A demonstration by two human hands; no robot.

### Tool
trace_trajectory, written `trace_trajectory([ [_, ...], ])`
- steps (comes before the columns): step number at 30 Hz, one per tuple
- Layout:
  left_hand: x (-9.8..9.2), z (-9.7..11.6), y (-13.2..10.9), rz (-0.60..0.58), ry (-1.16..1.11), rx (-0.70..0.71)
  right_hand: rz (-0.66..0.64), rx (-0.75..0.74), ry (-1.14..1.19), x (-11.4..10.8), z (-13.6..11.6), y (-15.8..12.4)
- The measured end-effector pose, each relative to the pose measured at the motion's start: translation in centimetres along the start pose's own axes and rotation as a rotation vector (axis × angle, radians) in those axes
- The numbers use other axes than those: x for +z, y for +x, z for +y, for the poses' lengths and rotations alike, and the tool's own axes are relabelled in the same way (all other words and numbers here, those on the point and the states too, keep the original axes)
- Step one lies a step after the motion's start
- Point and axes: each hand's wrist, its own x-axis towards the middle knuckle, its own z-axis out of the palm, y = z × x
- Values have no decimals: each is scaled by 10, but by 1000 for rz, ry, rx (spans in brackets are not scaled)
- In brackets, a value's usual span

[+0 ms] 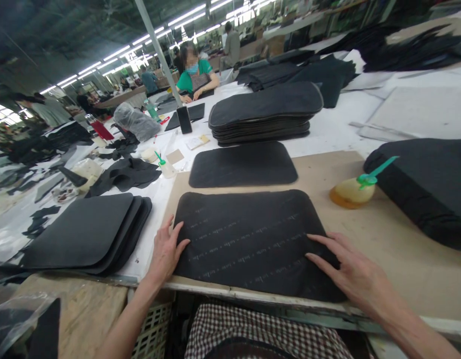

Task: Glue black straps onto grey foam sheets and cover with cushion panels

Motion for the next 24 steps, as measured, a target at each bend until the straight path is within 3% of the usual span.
trace_trajectory([
  [4,5,5,-9,-1,204,-14,25,-70,-89,-3,0,3],
  [9,-4,24,0,34,250,-23,99,-160,-149,-6,-5,5],
  [12,-3,46,12,47,166,81,80,-138,-96,-11,-15,0],
  [15,11,61,22,-19,79,230,62,-86,-64,-18,-24,-2],
  [21,43,50,36,-88,101,356,108,18,-78,-24,-49,0],
  [24,45,39,37,-96,104,367,59,-58,-62,-18,-75,5],
])
